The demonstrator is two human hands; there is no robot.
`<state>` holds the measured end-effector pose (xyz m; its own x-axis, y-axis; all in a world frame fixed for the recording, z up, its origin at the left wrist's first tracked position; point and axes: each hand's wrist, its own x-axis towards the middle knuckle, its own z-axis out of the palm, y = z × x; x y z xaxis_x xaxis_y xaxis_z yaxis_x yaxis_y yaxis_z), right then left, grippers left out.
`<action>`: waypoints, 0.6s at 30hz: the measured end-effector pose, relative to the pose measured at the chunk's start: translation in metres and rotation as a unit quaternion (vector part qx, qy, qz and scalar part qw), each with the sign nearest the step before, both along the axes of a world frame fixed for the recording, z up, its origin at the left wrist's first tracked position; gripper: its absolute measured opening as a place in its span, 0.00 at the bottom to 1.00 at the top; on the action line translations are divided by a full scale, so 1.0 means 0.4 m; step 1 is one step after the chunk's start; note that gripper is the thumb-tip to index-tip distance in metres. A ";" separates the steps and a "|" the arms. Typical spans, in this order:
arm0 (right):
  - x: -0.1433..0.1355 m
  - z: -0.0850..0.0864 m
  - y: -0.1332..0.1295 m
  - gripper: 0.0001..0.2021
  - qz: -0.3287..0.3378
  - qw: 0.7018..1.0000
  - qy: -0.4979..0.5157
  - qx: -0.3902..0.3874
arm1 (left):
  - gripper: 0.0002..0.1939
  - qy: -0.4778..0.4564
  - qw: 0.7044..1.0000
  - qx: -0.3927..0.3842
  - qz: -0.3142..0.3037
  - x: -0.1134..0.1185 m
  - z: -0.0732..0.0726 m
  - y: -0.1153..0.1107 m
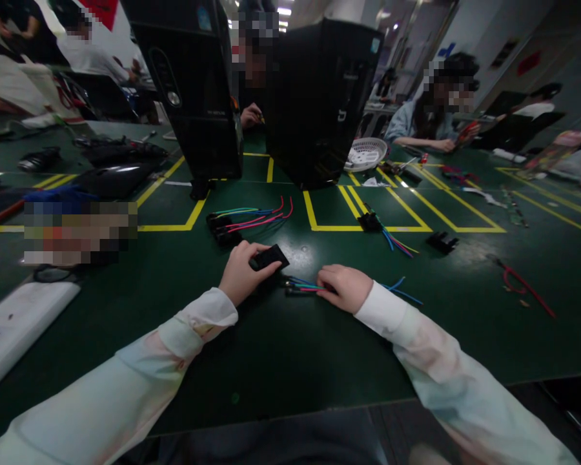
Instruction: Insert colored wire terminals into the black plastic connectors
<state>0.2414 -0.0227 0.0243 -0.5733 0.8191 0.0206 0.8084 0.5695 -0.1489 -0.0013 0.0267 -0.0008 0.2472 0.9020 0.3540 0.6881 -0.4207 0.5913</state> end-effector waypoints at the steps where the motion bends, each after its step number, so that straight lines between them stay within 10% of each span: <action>1: 0.013 -0.003 0.014 0.03 -0.028 1.000 -0.009 0.008 | 0.20 -0.012 1.000 0.004 0.012 -0.003 -0.002 0.002; 7: 0.091 -0.025 0.094 0.05 -0.232 0.969 -0.048 0.064 | 0.20 -0.036 0.999 -0.010 -0.002 -0.005 -0.007 0.004; 18: 0.101 -0.060 0.279 0.11 -0.414 0.894 -0.066 0.156 | 0.20 -0.017 0.999 -0.019 -0.042 -0.001 -0.010 0.003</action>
